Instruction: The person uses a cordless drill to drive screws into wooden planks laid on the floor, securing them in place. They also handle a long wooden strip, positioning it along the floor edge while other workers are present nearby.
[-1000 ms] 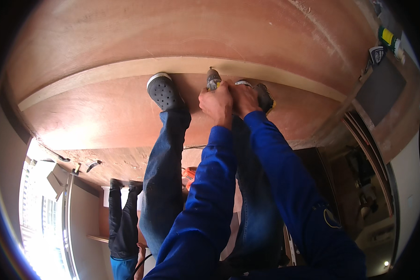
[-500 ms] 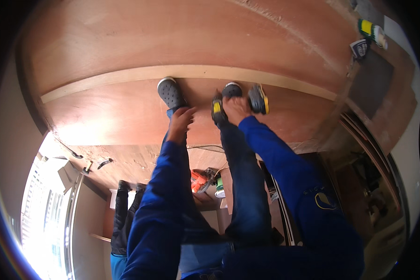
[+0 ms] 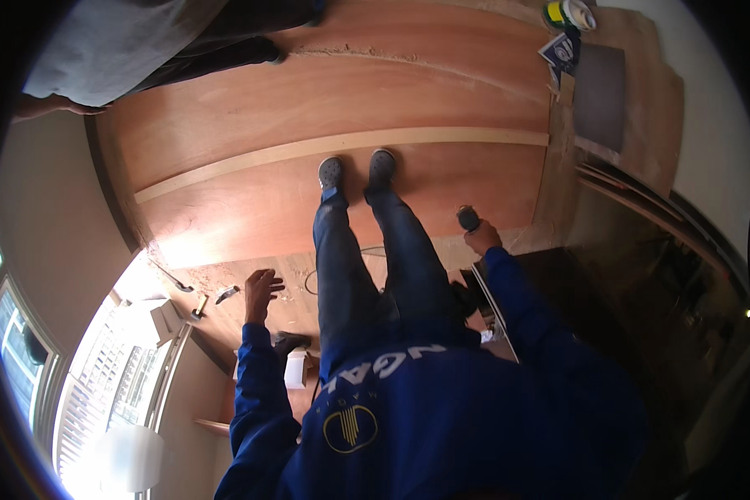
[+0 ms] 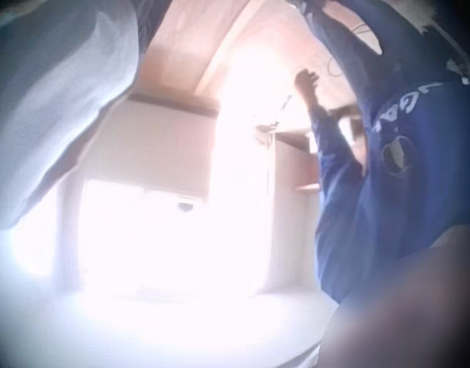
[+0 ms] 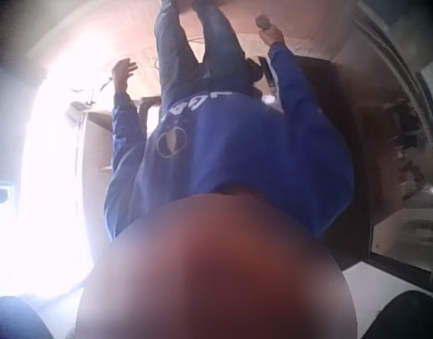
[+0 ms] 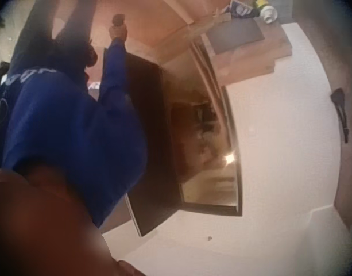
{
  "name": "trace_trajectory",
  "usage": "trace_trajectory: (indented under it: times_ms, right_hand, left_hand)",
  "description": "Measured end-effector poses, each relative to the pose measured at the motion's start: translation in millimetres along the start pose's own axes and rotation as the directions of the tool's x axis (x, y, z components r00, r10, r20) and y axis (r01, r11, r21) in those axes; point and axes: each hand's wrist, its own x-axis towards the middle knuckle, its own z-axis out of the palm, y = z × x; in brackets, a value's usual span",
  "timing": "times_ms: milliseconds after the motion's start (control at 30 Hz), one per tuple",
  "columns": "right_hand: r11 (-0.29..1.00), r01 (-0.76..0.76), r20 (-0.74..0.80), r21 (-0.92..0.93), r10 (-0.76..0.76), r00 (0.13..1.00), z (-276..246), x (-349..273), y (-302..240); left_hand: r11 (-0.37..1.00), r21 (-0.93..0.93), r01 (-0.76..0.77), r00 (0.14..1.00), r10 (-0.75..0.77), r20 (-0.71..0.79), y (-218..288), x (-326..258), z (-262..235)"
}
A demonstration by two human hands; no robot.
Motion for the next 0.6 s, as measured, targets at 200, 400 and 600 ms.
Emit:
trace_trajectory:
  times_ms: [200,400,600]
  right_hand:
    - [0.997,-0.066,-0.076,0.027,0.068,0.995,-23,-43,63]
    - [0.997,-0.049,-0.010,0.063,0.050,0.999,-33,-75,43]
    - [0.984,0.065,0.028,0.168,-0.071,0.997,-31,-89,4]
  left_hand:
    - [0.993,0.023,-0.112,0.993,0.111,0.042,32,-40,29]
    - [0.988,-0.021,-0.150,0.988,0.150,0.028,30,-63,31]
    - [0.981,-0.085,-0.176,0.983,0.170,-0.075,1,-97,17]
